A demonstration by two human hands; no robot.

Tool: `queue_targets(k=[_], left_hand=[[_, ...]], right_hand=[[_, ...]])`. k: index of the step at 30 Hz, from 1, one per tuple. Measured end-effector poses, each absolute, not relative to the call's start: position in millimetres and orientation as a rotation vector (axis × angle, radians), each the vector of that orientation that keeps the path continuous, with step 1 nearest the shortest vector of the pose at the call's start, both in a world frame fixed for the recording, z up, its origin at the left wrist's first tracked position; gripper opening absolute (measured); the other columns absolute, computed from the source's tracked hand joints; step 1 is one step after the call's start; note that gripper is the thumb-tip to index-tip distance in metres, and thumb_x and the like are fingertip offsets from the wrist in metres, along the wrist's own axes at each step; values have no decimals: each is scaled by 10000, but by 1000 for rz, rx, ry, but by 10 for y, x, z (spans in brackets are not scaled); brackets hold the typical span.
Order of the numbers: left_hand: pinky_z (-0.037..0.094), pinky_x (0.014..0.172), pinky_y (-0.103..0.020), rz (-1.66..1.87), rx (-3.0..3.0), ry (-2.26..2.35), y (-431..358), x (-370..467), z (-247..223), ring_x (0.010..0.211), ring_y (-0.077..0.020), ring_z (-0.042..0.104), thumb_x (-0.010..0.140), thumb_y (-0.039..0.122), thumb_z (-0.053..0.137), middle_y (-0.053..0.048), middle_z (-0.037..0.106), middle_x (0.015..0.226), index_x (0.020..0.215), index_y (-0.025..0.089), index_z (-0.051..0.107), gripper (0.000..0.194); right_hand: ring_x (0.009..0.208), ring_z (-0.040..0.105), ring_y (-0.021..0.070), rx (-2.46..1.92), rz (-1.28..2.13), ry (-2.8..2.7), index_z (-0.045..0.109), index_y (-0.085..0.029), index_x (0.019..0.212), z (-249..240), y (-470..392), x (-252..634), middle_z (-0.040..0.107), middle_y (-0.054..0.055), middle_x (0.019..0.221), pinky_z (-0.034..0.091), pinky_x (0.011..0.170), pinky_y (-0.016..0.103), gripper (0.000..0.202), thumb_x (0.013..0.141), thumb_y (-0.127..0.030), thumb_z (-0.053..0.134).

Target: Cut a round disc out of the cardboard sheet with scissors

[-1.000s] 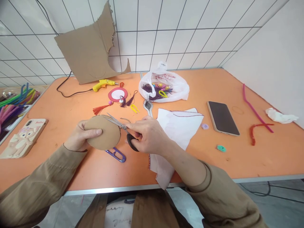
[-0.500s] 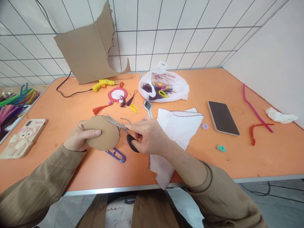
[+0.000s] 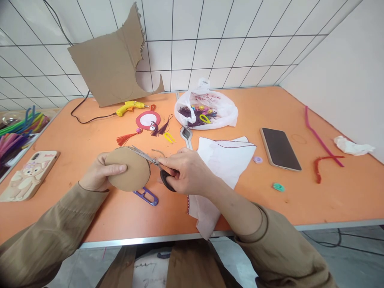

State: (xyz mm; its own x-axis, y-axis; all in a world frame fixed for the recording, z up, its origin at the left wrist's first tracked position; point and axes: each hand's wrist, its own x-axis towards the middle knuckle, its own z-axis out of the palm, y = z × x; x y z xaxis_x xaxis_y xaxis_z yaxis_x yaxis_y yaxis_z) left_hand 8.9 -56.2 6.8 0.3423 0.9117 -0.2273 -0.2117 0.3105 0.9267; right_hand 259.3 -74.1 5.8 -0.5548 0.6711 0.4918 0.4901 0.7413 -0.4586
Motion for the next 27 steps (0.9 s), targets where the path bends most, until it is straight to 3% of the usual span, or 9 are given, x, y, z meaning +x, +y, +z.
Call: queue_targets(k=[10,16,27], left_hand=[[591,727,-389,868,933,960,-612,96,118,728,-270,728,606,207,847,-94,781,814,994,143,781,399],[583,677,-318,865,936,956,-613,105,145,666,-214,710,613,174,836,-63,778,774,918,152,798,308],[595,621,-323,852,952,911,-546,57,17,668,-239,722,594,202,859,-83,779,783,883,151,799,300]], right_hand=[[496,337,99,-865,384,-2315,610,-195,792,66,-730,2621,374,-65,516,281,565,258,115,770,-122,524],[495,342,94,-849,407,-2321,586,-191,750,82,-729,2634,360,-67,518,281,561,250,119,754,-104,505],[506,362,107,-874,410,-2350,613,-197,794,74,-721,2648,406,-51,515,272,560,258,130,772,-119,511]])
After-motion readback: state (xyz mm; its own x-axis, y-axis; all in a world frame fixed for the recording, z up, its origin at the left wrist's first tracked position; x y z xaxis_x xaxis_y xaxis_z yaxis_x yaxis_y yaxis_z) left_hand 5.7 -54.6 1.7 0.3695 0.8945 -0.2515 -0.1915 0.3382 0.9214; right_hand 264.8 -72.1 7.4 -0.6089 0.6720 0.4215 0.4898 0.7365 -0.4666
